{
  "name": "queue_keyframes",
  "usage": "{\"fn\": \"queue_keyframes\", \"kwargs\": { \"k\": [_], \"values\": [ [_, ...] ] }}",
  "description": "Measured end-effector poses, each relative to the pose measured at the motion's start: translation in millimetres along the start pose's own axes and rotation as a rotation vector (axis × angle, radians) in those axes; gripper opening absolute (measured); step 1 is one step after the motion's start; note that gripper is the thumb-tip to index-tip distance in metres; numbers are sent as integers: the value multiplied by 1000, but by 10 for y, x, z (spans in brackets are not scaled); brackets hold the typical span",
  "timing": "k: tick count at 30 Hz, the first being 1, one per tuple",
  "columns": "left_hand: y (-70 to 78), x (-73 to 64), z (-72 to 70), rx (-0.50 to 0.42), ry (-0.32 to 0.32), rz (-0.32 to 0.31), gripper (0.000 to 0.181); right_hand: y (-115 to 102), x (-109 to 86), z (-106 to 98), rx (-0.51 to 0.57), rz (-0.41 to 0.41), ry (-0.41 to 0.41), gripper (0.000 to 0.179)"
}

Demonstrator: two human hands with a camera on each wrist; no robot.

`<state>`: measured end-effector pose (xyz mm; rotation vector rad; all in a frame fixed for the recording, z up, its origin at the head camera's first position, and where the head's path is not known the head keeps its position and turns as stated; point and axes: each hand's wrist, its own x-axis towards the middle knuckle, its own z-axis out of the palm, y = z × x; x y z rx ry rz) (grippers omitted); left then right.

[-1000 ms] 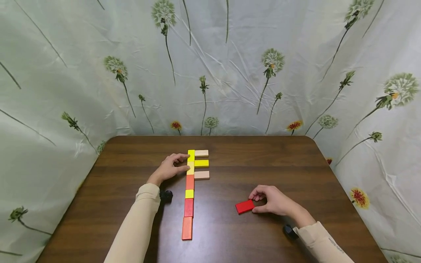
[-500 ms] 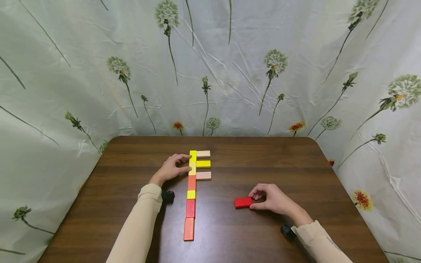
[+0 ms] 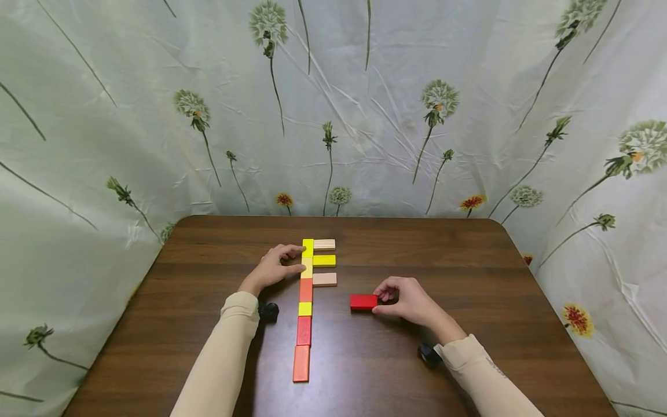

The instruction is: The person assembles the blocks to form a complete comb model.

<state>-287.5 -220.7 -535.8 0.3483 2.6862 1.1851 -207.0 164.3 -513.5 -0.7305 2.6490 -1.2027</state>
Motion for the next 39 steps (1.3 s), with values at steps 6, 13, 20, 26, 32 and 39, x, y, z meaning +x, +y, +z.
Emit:
{"fn": "queue_keyframes", "kwargs": {
  "k": [6,13,20,26,32,39],
  "values": [
    [7,-4,2,-1,6,-3,54,-93,160,132,2,23,-2,28],
    [20,-20,7,3,3,-17,54,-193,313,277,21,49,-1,28],
    [4,-18,7,1,1,-10,55,-265,433,398,14,49,-21,28],
    [25,-19,1,9,2,-11,55,-316,502,464,3,75,-37,28],
    [36,-15,0,11,1,-14,54,-336,562,511,-22,72,-42,27],
    [18,1,-6,12,2,-4,56,-368,610,558,-33,64,-54,27]
  ]
}}
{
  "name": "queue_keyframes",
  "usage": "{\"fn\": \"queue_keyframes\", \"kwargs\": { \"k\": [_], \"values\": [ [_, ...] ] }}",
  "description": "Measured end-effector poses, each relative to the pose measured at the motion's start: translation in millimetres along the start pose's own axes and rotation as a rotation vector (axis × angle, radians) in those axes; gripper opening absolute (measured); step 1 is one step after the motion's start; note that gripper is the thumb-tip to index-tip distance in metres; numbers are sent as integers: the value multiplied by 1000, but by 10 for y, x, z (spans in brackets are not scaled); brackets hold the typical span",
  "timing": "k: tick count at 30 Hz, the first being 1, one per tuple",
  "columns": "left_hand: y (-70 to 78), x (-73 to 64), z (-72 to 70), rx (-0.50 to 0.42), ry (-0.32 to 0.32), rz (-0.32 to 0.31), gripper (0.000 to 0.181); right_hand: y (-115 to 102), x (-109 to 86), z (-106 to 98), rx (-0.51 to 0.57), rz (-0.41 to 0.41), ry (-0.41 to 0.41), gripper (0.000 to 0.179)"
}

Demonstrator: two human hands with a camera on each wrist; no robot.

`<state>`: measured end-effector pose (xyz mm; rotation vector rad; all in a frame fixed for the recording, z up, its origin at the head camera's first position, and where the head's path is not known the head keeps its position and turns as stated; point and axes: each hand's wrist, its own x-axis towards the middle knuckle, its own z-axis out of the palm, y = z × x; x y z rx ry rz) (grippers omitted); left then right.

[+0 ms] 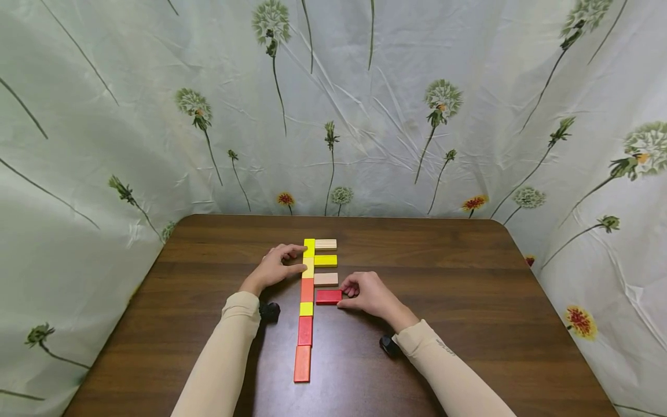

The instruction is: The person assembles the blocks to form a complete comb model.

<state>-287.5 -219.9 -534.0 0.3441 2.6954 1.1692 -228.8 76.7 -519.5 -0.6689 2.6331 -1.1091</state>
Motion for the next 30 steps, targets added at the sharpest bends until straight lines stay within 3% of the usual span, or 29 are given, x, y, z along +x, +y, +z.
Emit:
{"fn": "queue_keyframes", "kwargs": {
  "k": [14,30],
  "values": [
    [7,-13,16,-17,-4,-20,55,-46,3,27,-19,31,-14,27],
    [-7,-6,18,-13,3,-13,55,-45,15,34,-17,10,-9,28]
  ]
}}
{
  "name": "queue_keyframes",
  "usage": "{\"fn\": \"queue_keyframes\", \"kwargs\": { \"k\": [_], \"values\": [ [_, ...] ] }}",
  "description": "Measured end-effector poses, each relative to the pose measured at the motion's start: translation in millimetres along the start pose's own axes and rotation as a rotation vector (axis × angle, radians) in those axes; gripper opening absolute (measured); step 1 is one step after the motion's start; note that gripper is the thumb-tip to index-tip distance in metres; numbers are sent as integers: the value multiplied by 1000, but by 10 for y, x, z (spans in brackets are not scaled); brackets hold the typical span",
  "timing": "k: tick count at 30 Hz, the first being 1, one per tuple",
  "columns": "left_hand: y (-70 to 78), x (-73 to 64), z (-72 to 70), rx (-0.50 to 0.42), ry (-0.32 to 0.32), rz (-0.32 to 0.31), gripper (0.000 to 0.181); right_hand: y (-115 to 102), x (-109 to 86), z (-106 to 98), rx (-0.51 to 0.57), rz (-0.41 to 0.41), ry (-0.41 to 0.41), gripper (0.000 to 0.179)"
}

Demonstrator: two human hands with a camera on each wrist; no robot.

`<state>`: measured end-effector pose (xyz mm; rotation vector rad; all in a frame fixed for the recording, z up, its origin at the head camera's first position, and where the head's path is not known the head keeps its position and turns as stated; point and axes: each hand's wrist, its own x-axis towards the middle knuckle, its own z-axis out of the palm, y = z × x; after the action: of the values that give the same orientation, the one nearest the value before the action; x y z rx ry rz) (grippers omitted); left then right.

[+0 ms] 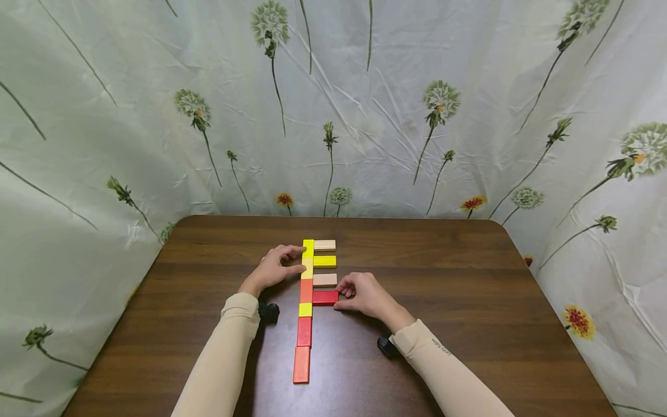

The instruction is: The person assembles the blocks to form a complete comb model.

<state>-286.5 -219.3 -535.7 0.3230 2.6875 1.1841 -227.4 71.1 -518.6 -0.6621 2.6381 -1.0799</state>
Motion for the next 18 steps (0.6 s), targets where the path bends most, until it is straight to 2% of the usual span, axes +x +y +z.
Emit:
{"fn": "queue_keyframes", "kwargs": {
  "k": [11,18],
  "values": [
    [-20,-21,25,-35,-5,-33,56,72,-31,17,56,14,10,35],
    [-104,-43,106,-117,48,-34,55,243,-166,-64,91,11,61,34]
  ]
}}
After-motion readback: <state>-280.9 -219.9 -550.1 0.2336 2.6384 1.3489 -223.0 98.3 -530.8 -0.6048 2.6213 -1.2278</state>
